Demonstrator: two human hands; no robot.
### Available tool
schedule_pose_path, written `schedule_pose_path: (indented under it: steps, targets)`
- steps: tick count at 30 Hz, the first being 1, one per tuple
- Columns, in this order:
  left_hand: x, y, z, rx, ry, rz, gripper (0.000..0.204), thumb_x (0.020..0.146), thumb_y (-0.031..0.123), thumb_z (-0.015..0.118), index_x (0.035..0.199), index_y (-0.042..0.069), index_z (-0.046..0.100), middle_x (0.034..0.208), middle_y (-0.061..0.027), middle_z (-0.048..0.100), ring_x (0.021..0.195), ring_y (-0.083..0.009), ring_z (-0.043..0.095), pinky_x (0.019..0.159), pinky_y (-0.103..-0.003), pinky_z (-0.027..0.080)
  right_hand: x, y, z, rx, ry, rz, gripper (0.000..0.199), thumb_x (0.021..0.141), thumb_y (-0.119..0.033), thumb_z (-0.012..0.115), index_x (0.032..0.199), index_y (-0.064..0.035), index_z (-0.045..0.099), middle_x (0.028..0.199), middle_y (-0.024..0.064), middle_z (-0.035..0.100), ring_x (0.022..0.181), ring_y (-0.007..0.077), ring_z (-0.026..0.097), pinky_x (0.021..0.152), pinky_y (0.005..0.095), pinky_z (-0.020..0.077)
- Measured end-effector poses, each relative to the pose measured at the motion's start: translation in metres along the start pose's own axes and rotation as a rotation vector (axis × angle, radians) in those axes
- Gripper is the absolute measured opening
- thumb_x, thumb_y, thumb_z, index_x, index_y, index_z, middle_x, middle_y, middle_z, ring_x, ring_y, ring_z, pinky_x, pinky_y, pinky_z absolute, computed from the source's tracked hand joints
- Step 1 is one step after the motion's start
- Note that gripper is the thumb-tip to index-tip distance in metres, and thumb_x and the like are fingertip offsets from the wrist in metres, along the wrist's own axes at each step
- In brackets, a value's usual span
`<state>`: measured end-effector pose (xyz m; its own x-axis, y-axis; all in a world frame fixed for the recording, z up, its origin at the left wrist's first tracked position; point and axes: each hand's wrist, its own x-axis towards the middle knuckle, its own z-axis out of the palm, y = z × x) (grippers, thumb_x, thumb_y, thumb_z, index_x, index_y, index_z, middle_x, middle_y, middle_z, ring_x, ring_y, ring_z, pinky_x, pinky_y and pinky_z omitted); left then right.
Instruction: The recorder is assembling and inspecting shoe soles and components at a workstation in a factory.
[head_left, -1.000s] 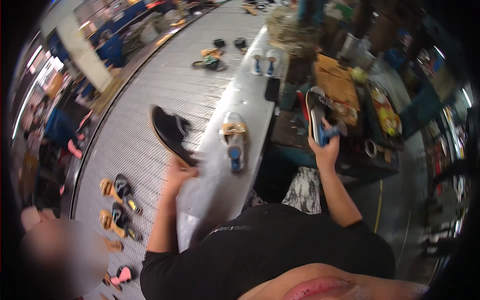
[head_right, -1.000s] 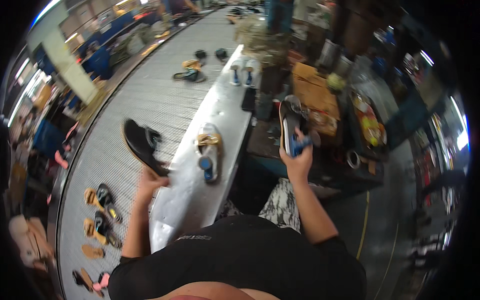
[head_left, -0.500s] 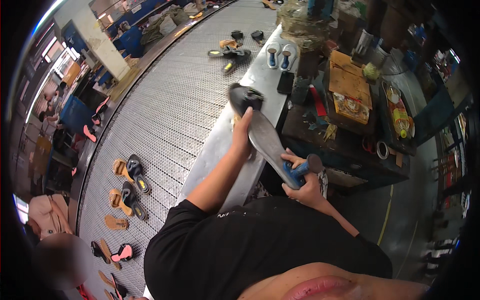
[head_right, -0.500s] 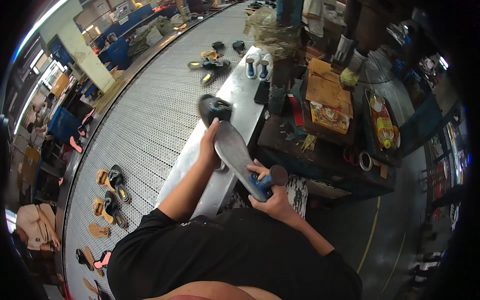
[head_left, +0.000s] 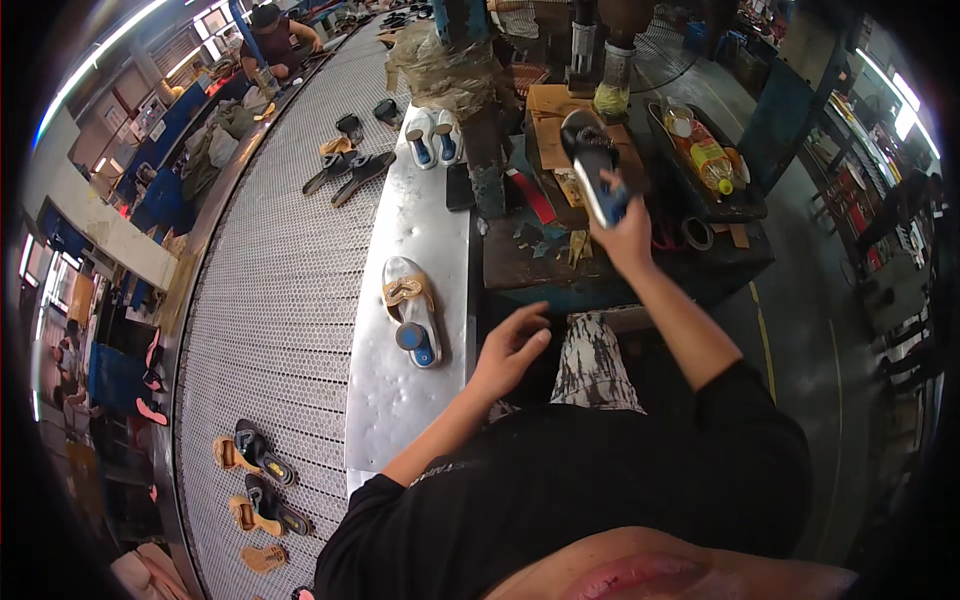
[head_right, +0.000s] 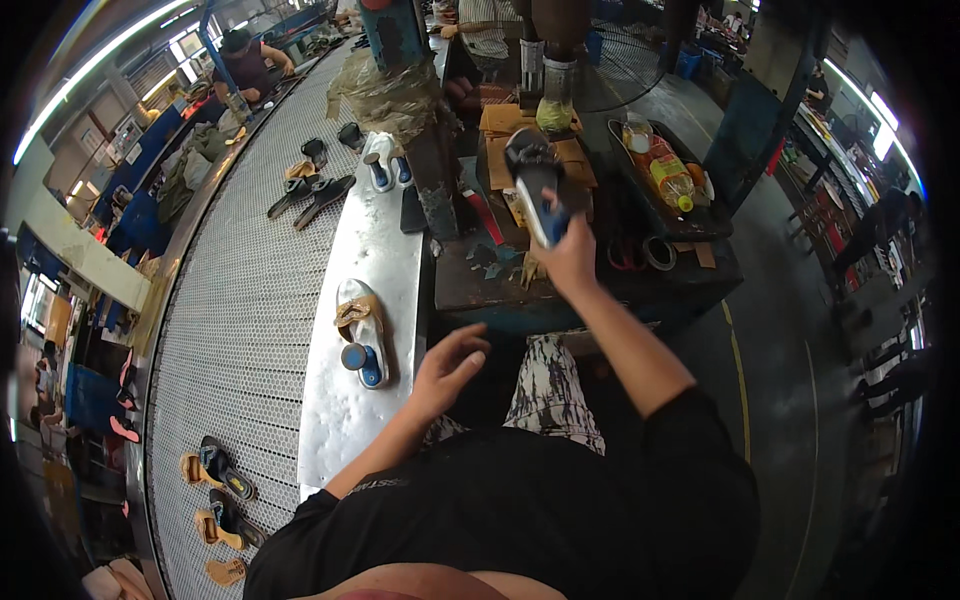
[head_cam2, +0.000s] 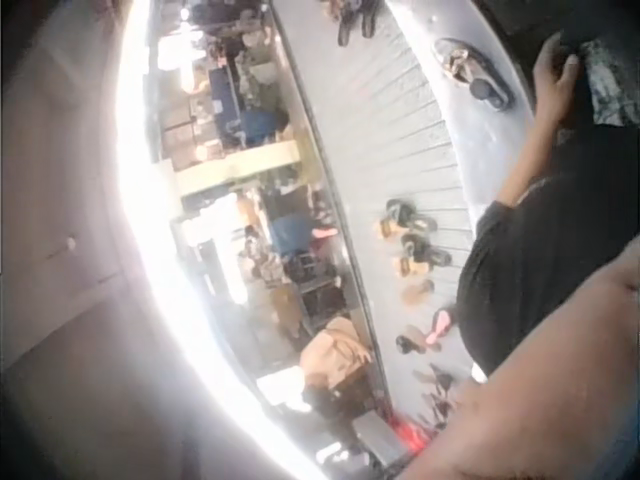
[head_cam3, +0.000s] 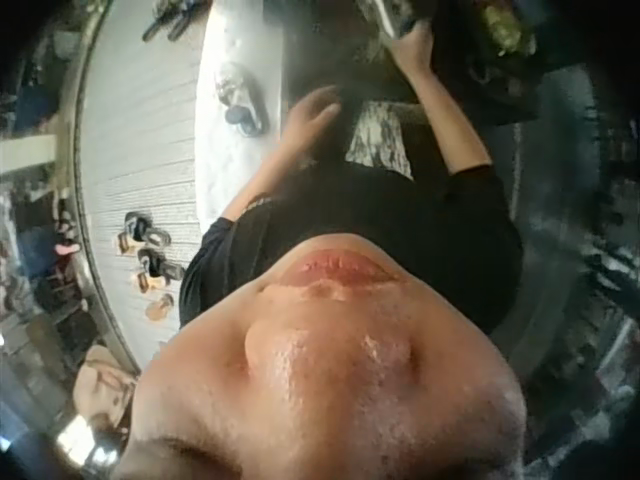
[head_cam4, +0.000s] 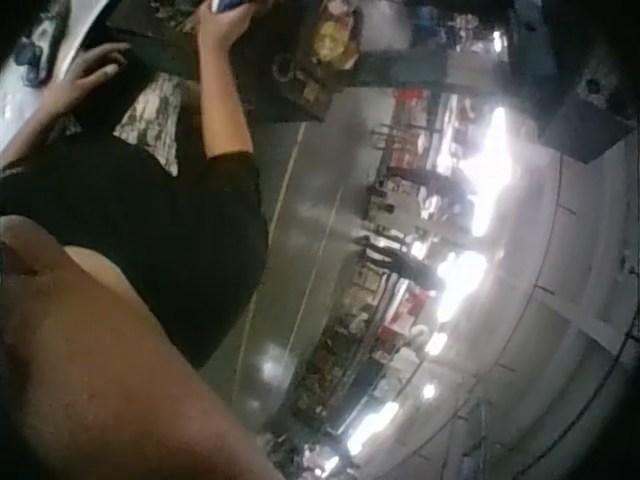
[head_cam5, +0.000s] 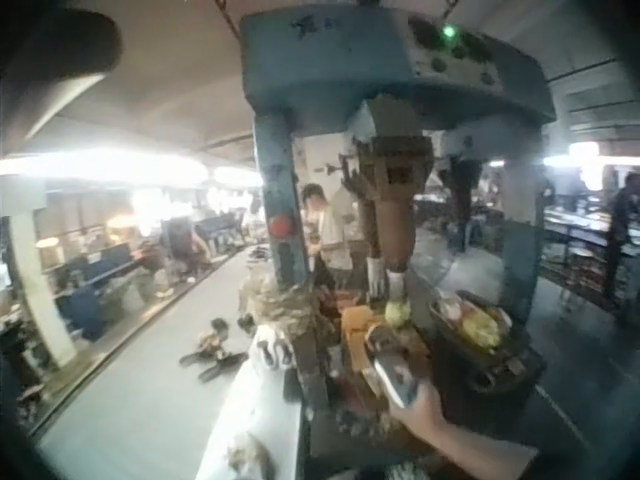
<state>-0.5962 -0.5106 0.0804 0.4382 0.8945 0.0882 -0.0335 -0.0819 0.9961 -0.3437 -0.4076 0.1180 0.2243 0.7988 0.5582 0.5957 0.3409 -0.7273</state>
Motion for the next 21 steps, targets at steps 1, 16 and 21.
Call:
schedule_pose_path:
  steps: [1,16,21]
  targets:
    - [-0.007,-0.003,0.004,0.06,-0.052,-0.05,0.04,0.093,0.007,0.058,0.132,0.007,0.054,0.105,-0.0081,0.065,0.096,-0.0201,0.063,0.084,-0.028,0.048,0.024,0.022,0.001,-0.142,-0.03,0.035,0.071,0.07,-0.012,0.078,0.132,-0.0042,0.044,0.13,0.0223,0.054,0.119,0.0362,0.054,0.099,0.0419,0.0437]
    - [-0.093,-0.045,-0.009,0.419,0.501,0.095,0.025,0.076,-0.006,0.054,0.096,0.003,0.068,0.081,-0.0127,0.066,0.074,-0.0257,0.065,0.068,-0.033,0.05,0.118,0.123,-0.01,-0.672,-0.01,0.065,0.075,0.07,-0.035,0.08,0.123,0.0066,0.046,0.123,0.0275,0.054,0.113,0.0404,0.054,0.096,0.0456,0.0436]
    - [-0.076,-0.017,0.001,0.385,0.616,0.134,0.03,0.075,-0.003,0.057,0.103,0.004,0.064,0.088,-0.0127,0.062,0.077,-0.0265,0.063,0.069,-0.033,0.049,0.173,0.13,-0.08,-0.264,-0.074,-0.01,0.064,0.078,-0.033,0.079,0.122,0.0036,0.053,0.117,0.0195,0.061,0.106,0.031,0.061,0.093,0.0393,0.0458]
